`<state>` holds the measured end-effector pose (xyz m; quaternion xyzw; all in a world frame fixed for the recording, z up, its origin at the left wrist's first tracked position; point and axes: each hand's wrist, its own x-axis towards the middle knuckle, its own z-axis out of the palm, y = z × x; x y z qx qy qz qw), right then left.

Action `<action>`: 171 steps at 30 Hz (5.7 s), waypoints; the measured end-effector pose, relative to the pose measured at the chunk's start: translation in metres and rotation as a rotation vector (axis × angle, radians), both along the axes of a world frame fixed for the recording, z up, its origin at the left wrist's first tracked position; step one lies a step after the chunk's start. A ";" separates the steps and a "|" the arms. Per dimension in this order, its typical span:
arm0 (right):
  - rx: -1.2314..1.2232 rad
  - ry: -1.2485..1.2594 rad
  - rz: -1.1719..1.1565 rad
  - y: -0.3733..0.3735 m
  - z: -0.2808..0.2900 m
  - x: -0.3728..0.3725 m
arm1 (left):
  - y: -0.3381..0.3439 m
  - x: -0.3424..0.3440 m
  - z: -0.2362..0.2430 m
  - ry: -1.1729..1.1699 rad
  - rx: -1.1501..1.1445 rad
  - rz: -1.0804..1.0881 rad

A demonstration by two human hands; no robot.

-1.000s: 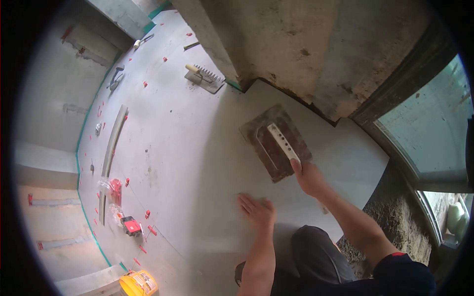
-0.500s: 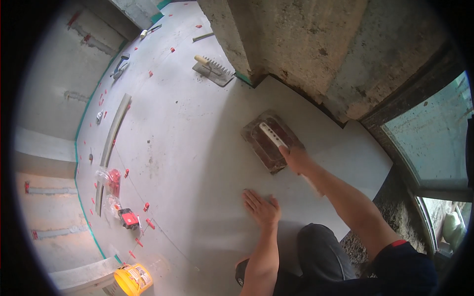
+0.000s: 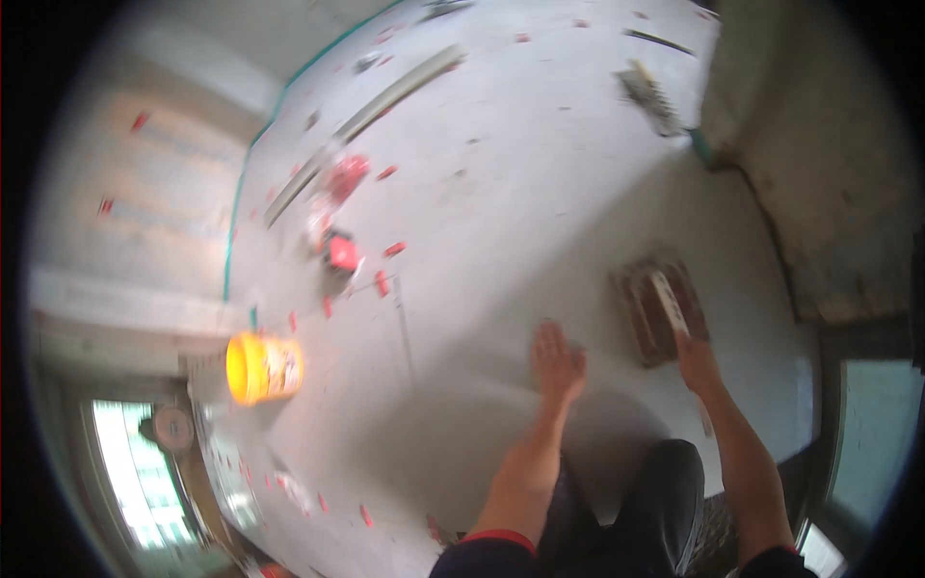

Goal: The person places a large ceramic tile onto a prepared floor bed, aligns it with adjacent tiles, and uses a rubber float and by hand to press it into place. The person then inserts plastic tile spacers along the edges and cleans excess mortar from the seams.

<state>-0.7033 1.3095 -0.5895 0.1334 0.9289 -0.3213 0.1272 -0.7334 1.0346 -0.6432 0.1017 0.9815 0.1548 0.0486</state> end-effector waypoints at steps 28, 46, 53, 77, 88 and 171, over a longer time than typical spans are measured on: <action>-0.380 -0.423 0.089 -0.270 0.072 -0.117 | -0.193 0.010 -0.010 0.052 -0.145 0.486; -0.279 -0.432 0.193 -0.286 0.085 -0.103 | -0.225 0.094 -0.007 0.180 -0.014 0.518; -0.162 0.012 0.186 -0.304 0.032 -0.068 | -0.220 0.086 -0.004 0.057 0.004 0.536; -0.187 0.113 0.358 -0.327 0.000 -0.066 | -0.220 0.089 -0.004 0.133 0.105 0.567; -0.056 -0.212 0.029 -0.174 -0.006 -0.011 | -0.167 0.140 -0.080 0.186 0.400 -0.079; -0.291 -0.336 0.064 -0.241 0.076 0.065 | -0.242 0.240 -0.001 0.063 0.007 0.576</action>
